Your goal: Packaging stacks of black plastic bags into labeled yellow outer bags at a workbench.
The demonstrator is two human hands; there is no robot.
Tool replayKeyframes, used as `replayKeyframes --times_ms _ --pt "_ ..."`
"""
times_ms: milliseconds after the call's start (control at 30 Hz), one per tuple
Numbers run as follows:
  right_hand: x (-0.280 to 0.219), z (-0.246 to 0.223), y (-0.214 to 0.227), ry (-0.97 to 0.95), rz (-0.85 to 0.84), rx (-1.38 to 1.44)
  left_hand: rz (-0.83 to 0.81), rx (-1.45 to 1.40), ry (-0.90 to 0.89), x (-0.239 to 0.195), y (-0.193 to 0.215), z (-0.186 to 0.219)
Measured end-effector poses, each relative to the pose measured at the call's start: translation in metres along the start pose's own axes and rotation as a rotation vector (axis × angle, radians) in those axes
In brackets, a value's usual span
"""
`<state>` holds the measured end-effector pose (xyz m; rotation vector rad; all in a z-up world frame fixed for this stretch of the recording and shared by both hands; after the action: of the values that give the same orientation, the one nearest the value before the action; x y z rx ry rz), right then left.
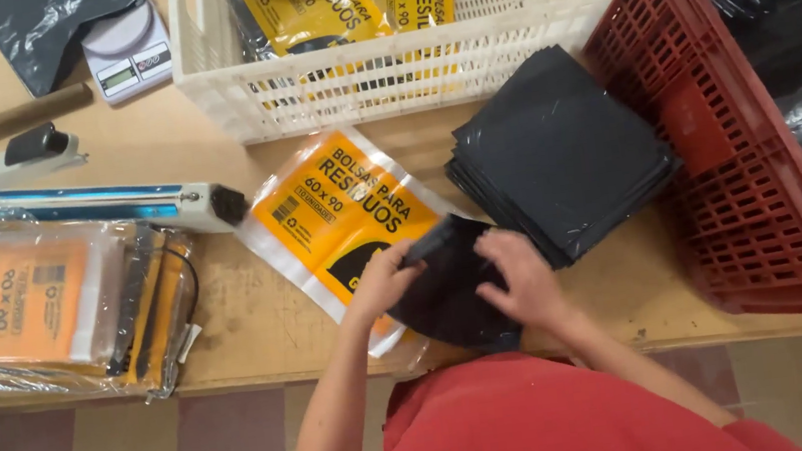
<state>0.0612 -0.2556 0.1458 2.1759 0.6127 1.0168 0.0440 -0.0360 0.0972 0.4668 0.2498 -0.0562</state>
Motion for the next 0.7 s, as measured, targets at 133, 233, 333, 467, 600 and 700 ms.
replayKeyframes --times_ms 133,233,333,467,600,700 --pt "0.005 0.054 -0.001 -0.278 -0.104 0.062 0.034 0.002 -0.154 -0.044 0.018 0.080" --pt "0.000 0.062 -0.006 -0.353 -0.214 0.322 0.177 0.145 -0.300 -0.047 0.026 0.068" --pt "-0.004 0.062 0.028 -0.397 -0.118 0.224 0.636 0.382 -0.352 -0.051 0.042 0.027" --pt "-0.050 0.104 0.053 -0.723 0.136 0.419 0.331 0.654 -0.153 -0.035 0.008 -0.025" --pt "-0.096 0.120 0.019 -1.015 0.244 0.828 0.111 0.621 -0.009 -0.014 -0.012 -0.059" --pt "-0.127 0.121 -0.026 -1.097 0.188 0.912 0.170 0.657 0.029 0.005 -0.001 -0.053"
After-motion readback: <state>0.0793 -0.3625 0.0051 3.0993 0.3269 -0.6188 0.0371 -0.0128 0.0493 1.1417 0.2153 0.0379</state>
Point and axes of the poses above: each hand's wrist, its own x-axis towards the middle knuckle, its own y-axis out of the back of the hand, z = x × y, the point moved 8 cm from there along x, towards the middle knuckle, and after that the axes turned 2 degrees about y, right-handed, at the moved point
